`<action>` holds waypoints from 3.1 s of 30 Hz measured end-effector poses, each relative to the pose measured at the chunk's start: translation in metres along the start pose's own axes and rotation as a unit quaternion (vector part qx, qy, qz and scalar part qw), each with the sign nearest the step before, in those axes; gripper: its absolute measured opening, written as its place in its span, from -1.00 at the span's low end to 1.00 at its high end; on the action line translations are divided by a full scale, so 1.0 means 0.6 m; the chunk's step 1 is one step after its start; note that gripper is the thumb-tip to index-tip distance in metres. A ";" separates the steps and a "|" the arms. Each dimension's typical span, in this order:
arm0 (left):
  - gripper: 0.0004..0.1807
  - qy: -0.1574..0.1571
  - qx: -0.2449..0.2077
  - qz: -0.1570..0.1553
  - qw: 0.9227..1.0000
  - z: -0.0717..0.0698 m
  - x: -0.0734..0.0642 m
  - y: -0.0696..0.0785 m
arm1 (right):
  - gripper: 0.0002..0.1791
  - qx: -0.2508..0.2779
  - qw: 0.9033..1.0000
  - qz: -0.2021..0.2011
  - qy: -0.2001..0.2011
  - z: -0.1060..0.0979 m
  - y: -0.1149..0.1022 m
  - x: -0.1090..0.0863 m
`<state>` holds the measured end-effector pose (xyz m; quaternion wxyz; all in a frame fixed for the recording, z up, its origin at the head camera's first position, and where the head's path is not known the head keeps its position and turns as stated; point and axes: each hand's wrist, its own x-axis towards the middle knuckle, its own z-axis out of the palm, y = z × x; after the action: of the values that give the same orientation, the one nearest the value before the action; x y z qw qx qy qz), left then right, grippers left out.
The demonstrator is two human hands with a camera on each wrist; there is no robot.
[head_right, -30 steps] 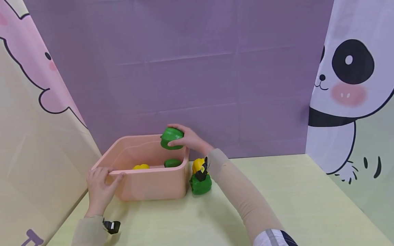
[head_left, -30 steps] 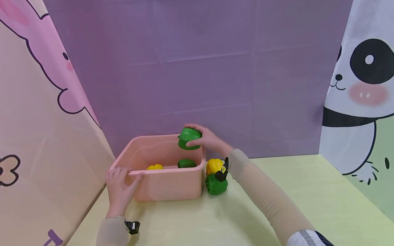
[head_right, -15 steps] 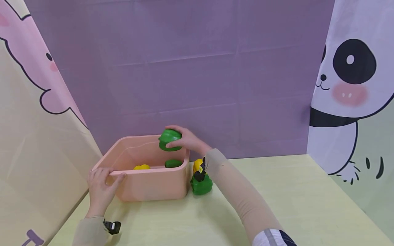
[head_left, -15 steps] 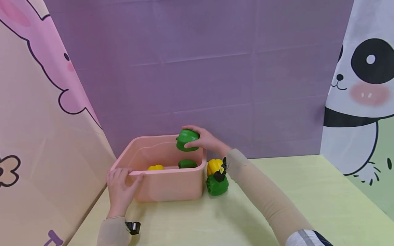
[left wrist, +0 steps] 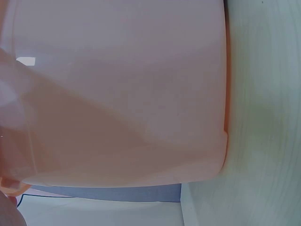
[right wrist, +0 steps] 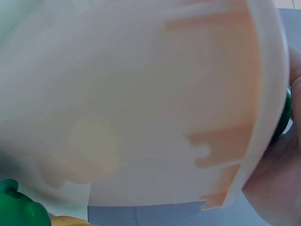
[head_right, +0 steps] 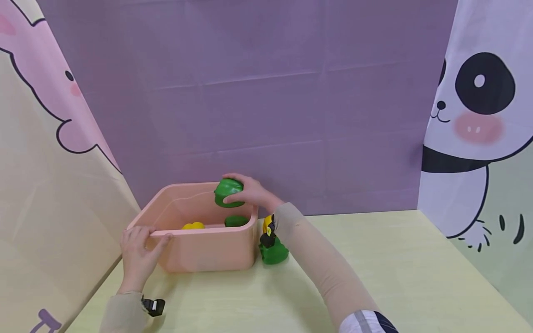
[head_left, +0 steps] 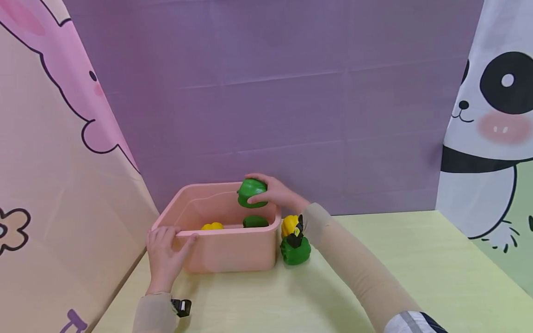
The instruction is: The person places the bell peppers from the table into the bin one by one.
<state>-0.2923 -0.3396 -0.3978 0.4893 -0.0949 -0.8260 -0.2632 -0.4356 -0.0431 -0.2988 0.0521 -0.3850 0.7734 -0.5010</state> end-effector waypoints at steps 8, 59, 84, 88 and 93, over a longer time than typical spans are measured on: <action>-0.65 0.001 0.001 0.001 1.000 -0.002 -0.002 0.000 | -0.18 -0.113 0.994 0.014 -0.005 0.013 -0.004 0.007; -0.64 0.000 0.005 0.002 1.000 -0.012 -0.006 0.000 | -0.29 -0.084 0.991 0.041 -0.096 0.068 -0.028 0.011; -0.61 0.006 0.007 0.011 1.000 -0.010 -0.007 -0.001 | -0.50 -0.055 0.966 0.164 -0.193 0.093 -0.022 0.011; -0.61 0.011 0.002 0.016 1.000 -0.011 -0.005 -0.001 | -0.51 -0.047 0.959 0.177 -0.218 0.091 -0.022 0.013; -0.63 0.011 -0.003 0.012 1.000 -0.011 -0.004 0.001 | -0.43 -0.063 0.952 0.174 -0.243 0.088 -0.023 0.016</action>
<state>-0.2858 -0.3423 -0.3968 0.5010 -0.1033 -0.8186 -0.2612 -0.4102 -0.0908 -0.3105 0.3006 -0.3575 0.8220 -0.3258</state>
